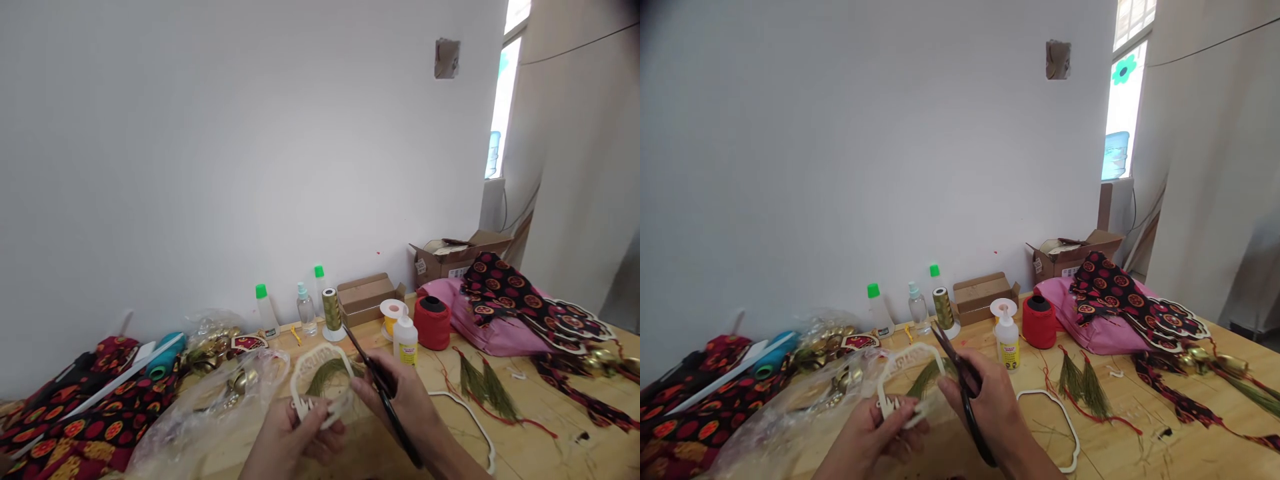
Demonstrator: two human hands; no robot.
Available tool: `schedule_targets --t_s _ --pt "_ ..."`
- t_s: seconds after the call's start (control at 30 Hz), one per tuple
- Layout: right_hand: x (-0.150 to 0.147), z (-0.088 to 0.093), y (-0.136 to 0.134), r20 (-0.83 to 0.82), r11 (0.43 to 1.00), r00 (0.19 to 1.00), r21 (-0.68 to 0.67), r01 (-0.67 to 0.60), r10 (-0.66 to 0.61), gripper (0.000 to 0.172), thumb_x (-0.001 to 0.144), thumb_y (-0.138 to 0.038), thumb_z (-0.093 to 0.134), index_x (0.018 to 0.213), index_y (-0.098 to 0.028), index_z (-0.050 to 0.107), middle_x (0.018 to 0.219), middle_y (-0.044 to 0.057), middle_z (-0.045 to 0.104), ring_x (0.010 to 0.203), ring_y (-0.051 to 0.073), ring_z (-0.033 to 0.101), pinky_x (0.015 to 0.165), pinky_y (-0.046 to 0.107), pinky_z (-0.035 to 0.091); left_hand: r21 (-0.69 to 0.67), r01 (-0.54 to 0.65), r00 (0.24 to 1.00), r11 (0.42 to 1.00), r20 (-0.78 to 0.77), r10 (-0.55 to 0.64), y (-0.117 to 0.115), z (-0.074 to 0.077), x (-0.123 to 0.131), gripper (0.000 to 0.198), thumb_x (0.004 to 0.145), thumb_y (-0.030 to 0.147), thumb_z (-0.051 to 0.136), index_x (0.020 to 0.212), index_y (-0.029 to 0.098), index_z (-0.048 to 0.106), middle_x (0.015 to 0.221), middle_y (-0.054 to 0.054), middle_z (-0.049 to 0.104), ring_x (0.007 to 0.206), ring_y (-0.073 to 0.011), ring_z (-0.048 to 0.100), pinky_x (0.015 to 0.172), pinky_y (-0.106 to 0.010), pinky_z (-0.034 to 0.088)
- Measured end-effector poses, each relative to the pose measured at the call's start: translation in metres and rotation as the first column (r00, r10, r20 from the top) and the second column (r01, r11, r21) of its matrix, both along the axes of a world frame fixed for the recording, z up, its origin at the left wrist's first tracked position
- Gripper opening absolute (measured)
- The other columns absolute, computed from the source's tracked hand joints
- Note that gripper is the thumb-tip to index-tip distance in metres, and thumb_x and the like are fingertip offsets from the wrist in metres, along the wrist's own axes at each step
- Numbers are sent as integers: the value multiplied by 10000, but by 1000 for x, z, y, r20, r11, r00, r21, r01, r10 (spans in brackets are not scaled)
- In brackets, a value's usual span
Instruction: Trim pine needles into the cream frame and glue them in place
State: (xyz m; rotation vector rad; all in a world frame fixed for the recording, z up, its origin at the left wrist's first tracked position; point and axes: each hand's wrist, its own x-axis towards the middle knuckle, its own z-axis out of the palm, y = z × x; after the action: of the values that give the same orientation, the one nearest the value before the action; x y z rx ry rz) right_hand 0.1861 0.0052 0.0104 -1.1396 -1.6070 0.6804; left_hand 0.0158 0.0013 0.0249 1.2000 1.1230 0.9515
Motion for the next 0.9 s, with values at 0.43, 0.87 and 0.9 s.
schedule_targets --t_s 0.43,0.87,0.9 --pt "-9 3 -11 370 997 927 -22 75 -61 361 582 -335 706 907 -208 615 764 32 568 704 207 528 623 295 396 124 -434 899 893 132 418 -3 16 4 262 568 295 686 737 100 641 564 -28 705 533 -138 635 473 -173 505" --pt "-8 8 -12 408 993 908 -30 114 -92 346 568 -325 708 896 -228 648 740 30 605 672 211 548 598 292 404 109 -416 908 903 96 407 2 9 -1 291 568 333 685 743 109 622 619 -37 718 591 -177 658 508 -220 533" --pt "-8 8 -11 411 993 907 -29 111 -89 353 563 -326 712 897 -231 649 738 29 605 668 211 549 598 292 403 103 -417 908 903 97 408 1 9 -1 295 562 333 688 743 110 622 618 -36 718 592 -179 659 504 -219 533"
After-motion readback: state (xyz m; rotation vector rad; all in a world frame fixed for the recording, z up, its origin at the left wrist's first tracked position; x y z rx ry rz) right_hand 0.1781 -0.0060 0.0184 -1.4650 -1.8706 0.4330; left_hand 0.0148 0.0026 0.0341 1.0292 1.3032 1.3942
